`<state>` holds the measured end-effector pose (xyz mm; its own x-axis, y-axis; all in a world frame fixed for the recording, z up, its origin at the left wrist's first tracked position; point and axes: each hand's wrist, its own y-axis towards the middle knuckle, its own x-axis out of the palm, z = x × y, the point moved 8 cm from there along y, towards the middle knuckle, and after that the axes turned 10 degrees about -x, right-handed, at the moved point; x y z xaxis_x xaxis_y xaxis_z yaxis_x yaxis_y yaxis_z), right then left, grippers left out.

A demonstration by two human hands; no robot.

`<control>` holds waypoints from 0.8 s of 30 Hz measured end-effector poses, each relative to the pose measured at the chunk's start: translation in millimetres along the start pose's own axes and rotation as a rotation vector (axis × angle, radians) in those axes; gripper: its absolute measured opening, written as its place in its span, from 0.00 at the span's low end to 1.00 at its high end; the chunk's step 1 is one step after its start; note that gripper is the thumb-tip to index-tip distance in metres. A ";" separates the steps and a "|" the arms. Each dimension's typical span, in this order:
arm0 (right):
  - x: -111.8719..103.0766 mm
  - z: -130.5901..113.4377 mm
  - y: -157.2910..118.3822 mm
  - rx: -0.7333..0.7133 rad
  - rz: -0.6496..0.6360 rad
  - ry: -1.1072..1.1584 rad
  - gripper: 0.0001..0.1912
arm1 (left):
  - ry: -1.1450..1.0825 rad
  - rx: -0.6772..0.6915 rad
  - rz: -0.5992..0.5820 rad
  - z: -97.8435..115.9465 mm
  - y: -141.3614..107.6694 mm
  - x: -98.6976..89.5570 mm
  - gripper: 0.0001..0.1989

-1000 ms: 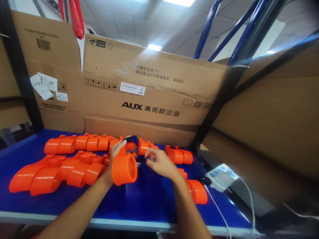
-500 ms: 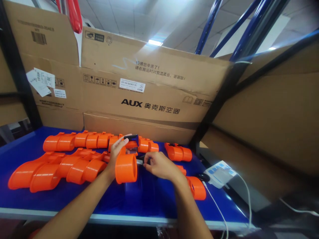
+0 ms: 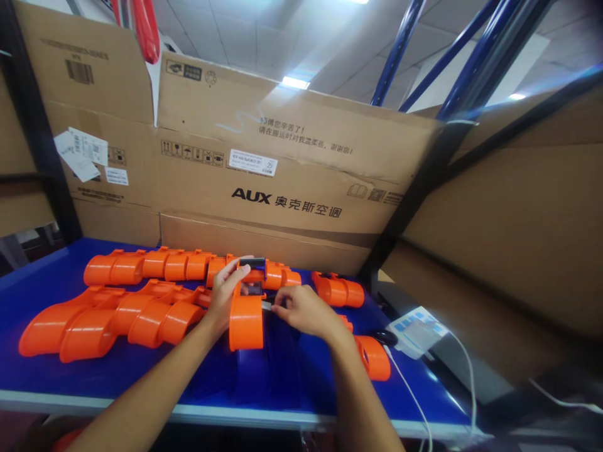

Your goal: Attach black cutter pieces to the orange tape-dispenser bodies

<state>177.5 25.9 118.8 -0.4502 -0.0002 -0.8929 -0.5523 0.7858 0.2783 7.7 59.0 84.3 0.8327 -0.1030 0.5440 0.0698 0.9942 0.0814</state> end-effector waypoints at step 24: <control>-11.4 -8.7 9.1 -0.233 0.628 0.075 0.18 | 0.144 0.028 -0.172 -12.7 -0.6 21.8 0.22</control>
<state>171.5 27.8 134.5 -0.7780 0.3636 -0.5124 -0.3030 0.4973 0.8129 32.8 56.6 85.5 0.8798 -0.2639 0.3955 0.2042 0.9609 0.1870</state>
